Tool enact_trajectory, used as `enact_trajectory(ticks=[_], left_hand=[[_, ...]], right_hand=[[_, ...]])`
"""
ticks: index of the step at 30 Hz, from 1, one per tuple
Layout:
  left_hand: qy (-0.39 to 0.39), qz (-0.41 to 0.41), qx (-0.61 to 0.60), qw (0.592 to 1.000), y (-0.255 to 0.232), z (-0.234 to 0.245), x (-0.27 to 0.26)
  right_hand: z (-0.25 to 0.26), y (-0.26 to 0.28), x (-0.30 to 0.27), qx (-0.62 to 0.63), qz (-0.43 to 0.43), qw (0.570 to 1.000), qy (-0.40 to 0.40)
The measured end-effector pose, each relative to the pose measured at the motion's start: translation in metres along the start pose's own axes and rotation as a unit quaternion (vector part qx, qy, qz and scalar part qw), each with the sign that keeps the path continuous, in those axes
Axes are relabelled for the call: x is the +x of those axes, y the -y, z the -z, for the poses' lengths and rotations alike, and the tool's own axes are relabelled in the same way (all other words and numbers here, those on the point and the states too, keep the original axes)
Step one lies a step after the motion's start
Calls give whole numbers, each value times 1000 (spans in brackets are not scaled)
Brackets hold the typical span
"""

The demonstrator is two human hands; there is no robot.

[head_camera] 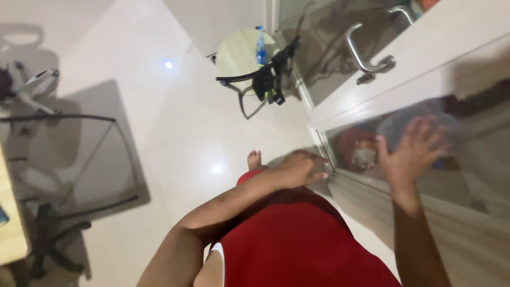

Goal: The person wipes the glass panes and frame of a white door using a cloth and a spray bottle, moving the cloth across different sections of the glass.

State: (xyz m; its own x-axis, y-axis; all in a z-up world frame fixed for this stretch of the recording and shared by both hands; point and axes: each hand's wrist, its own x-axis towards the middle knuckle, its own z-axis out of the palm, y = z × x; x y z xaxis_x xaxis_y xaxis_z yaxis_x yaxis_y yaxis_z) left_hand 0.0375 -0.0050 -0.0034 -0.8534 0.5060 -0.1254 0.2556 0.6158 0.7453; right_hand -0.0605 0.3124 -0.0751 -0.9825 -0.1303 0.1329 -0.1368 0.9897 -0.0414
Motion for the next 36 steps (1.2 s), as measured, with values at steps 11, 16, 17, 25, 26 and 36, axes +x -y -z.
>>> enact_trajectory(ticks=[11, 16, 17, 25, 26, 36], left_hand=[[14, -8, -28, 999, -16, 7, 5], [41, 18, -37, 998, -15, 12, 1], [51, 10, -38, 998, -15, 13, 0], [72, 25, -40, 996, -21, 24, 8], [79, 21, -43, 996, -23, 24, 11], [50, -27, -48, 997, -28, 29, 21]], right_hand=[[123, 8, 47, 131, -110, 973, -156], [2, -6, 13, -19, 72, 992, -104], [-6, -8, 6, -22, 71, 993, -87], [120, -82, 31, -61, -143, 935, -320], [120, -77, 32, -82, -178, 940, -279], [-30, -40, -83, -198, 17, 980, -2]])
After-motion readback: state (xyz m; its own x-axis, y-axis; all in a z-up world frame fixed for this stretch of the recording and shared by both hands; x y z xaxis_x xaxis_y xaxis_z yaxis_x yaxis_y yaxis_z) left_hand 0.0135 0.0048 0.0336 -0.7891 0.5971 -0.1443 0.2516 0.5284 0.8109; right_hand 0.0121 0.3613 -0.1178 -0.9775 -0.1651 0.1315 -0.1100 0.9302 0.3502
